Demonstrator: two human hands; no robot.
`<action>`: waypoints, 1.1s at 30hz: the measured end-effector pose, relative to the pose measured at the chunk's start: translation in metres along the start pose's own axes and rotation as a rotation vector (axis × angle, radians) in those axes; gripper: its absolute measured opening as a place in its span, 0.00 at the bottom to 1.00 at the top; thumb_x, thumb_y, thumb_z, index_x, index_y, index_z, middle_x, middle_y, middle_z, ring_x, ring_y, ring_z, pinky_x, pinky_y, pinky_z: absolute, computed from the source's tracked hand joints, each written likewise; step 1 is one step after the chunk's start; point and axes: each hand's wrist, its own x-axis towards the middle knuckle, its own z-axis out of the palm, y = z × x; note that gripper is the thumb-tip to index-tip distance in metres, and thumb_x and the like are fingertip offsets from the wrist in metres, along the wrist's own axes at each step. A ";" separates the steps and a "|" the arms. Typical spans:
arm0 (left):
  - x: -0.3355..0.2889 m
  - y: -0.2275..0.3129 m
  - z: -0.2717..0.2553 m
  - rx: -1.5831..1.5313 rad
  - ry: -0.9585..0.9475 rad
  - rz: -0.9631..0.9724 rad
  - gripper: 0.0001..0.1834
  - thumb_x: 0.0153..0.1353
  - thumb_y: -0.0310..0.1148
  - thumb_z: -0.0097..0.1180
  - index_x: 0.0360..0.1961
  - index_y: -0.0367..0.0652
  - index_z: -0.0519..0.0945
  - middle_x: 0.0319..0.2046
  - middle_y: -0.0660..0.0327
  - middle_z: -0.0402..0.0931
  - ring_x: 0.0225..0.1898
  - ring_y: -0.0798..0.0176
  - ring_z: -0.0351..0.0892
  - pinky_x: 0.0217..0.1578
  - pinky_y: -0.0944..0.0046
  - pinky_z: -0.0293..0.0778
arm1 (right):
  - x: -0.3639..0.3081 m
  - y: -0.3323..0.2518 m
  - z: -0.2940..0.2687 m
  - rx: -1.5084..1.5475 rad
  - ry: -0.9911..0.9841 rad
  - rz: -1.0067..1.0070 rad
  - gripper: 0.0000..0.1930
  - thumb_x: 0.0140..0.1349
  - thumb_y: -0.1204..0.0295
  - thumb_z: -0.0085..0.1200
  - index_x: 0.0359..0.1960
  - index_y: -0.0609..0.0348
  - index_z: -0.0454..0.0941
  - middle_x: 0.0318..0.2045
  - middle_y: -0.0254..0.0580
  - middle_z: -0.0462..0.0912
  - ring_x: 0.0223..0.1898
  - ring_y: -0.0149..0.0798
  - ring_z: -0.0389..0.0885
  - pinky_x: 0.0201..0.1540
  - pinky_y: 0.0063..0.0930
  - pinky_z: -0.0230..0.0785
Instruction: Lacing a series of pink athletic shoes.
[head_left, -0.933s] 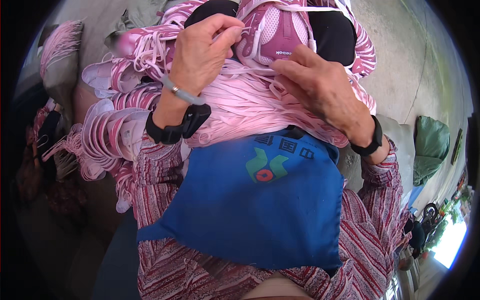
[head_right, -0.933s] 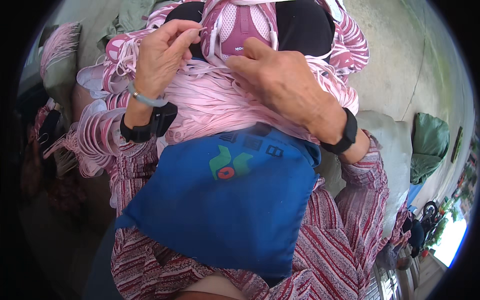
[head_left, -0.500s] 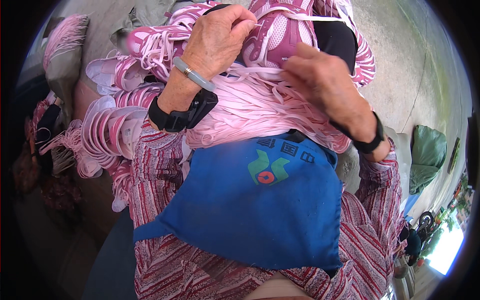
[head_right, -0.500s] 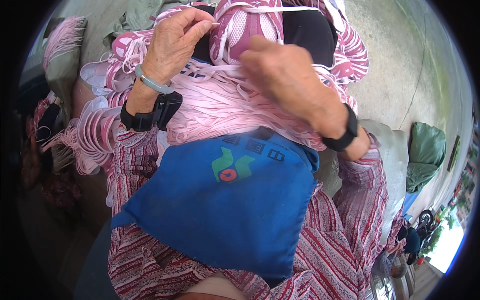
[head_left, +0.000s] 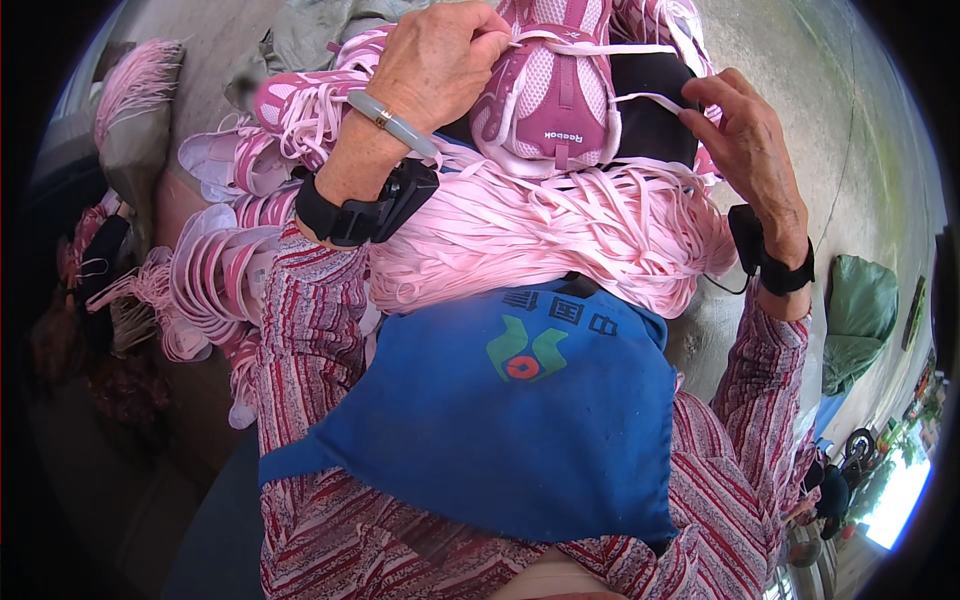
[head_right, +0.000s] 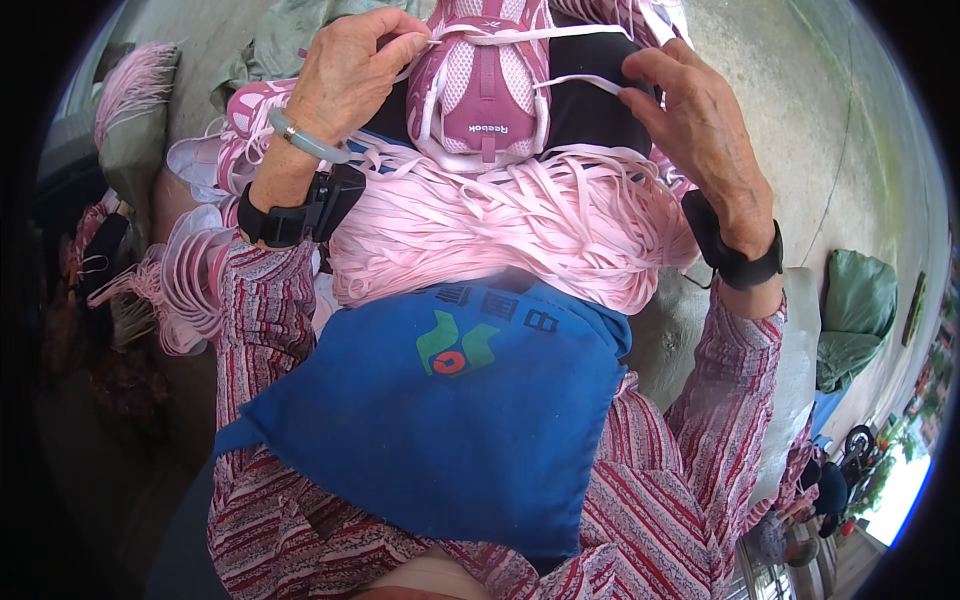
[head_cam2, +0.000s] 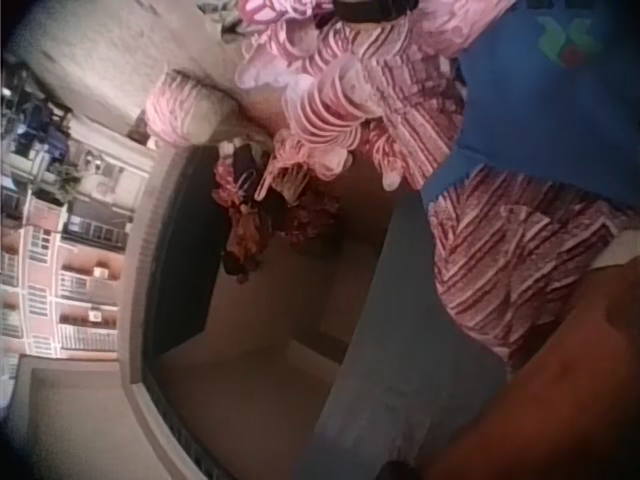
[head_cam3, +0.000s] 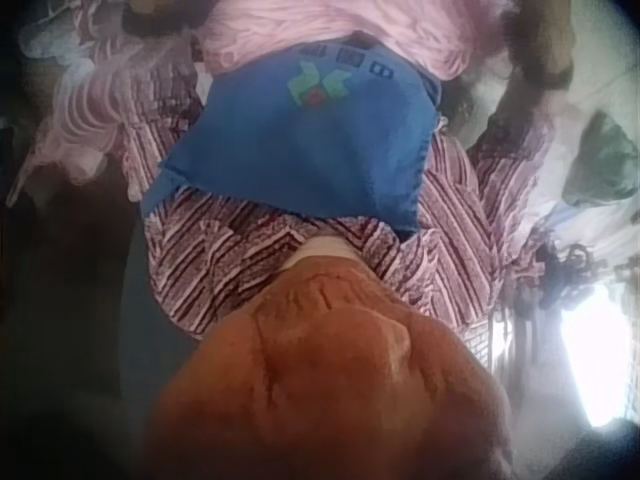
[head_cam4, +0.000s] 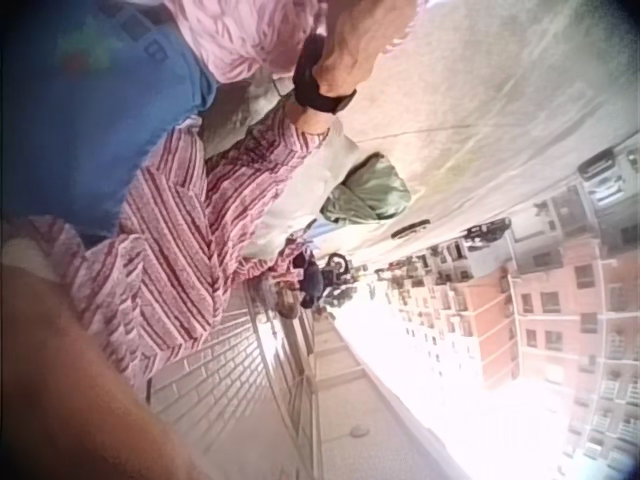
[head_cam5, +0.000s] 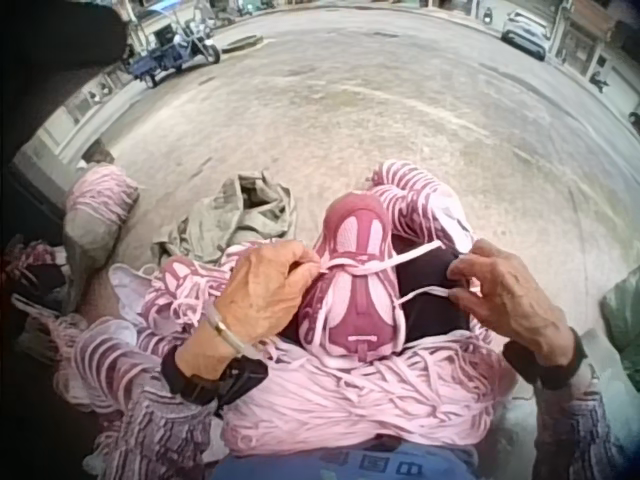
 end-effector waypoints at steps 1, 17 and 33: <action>0.001 0.001 -0.001 0.004 -0.005 0.002 0.08 0.57 0.30 0.54 0.31 0.35 0.79 0.28 0.47 0.79 0.33 0.48 0.80 0.35 0.57 0.74 | -0.002 -0.002 0.003 0.056 0.006 0.058 0.11 0.54 0.75 0.59 0.40 0.60 0.79 0.36 0.44 0.77 0.34 0.46 0.79 0.36 0.32 0.71; 0.023 0.000 0.002 0.546 -0.091 0.311 0.10 0.61 0.34 0.56 0.38 0.39 0.82 0.28 0.63 0.82 0.31 0.68 0.80 0.34 0.70 0.74 | 0.001 -0.016 0.040 0.049 0.143 -0.204 0.07 0.57 0.79 0.54 0.38 0.61 0.78 0.38 0.44 0.75 0.37 0.46 0.79 0.38 0.32 0.73; -0.026 -0.003 0.043 0.151 0.238 0.219 0.17 0.54 0.32 0.60 0.44 0.36 0.76 0.40 0.50 0.77 0.42 0.48 0.77 0.43 0.57 0.72 | 0.038 -0.027 0.036 0.179 0.174 -0.247 0.08 0.60 0.72 0.53 0.37 0.61 0.79 0.30 0.50 0.77 0.34 0.52 0.77 0.38 0.37 0.69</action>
